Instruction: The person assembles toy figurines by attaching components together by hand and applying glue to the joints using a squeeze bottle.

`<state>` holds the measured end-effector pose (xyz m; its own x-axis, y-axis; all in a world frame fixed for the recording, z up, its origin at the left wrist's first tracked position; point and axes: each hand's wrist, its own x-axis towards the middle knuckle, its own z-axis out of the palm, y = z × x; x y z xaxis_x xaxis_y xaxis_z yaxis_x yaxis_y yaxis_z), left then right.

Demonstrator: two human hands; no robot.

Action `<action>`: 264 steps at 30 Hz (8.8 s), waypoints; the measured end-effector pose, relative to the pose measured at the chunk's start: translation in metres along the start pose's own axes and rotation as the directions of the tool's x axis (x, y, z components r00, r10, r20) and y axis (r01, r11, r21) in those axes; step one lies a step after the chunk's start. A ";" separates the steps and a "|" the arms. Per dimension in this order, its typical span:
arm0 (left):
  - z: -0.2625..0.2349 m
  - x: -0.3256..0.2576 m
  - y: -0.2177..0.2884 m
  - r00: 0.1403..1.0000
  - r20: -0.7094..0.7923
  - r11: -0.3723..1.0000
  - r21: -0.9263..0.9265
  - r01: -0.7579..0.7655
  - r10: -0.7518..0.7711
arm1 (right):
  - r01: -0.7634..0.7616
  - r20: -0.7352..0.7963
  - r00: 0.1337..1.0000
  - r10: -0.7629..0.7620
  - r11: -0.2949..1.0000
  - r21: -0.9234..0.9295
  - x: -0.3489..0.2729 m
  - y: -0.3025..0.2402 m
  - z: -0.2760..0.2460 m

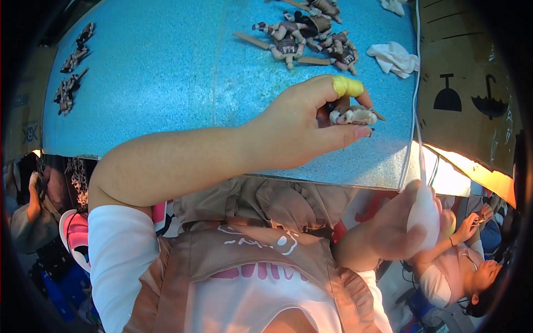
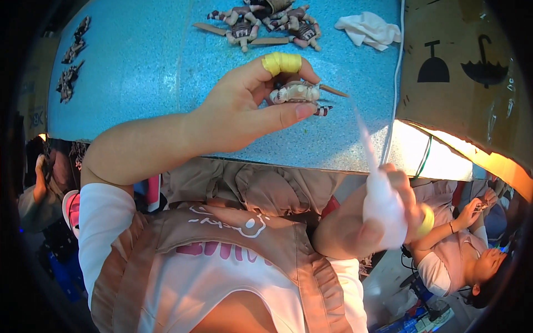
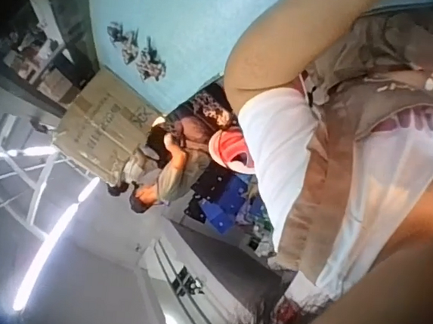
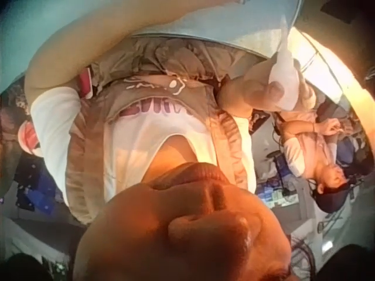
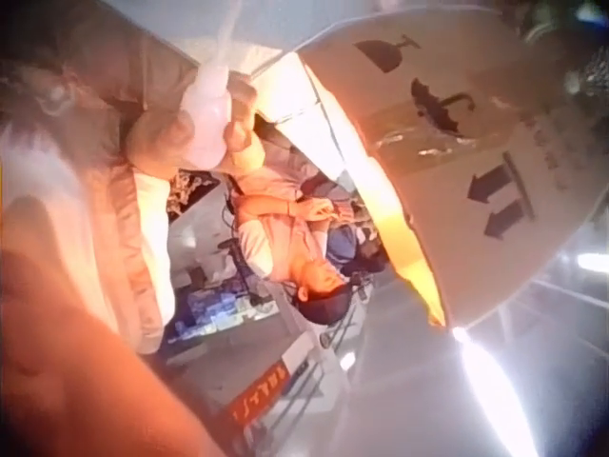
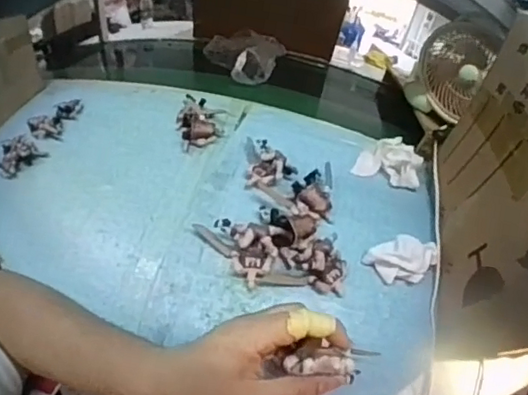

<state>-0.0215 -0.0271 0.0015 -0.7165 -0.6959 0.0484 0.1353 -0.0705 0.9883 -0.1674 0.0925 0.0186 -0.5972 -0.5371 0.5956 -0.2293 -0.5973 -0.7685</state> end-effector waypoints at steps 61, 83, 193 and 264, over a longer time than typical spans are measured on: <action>0.002 -0.001 -0.007 0.992 0.037 0.982 0.147 -0.122 0.118 | 0.368 0.313 0.915 -0.254 0.842 -0.394 -0.010 -0.017 0.007; 0.002 -0.001 -0.007 0.990 0.038 0.973 0.187 -0.137 0.132 | 0.412 0.277 0.910 -0.309 0.743 -0.526 -0.013 -0.014 0.021; 0.013 -0.018 0.003 0.976 0.077 0.897 0.384 -0.218 0.204 | 0.372 0.565 0.825 0.015 0.738 -0.563 0.020 -0.007 0.002; 0.007 -0.012 0.018 0.922 0.315 0.912 -0.266 0.312 -0.224 | -0.068 0.481 0.823 0.303 0.893 -0.445 0.003 0.015 -0.007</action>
<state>-0.0152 -0.0145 0.0194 -0.9065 -0.4013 -0.1312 0.0816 -0.4714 0.8781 -0.1782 0.0862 0.0076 -0.1911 -0.9093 0.3698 -0.5062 -0.2315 -0.8308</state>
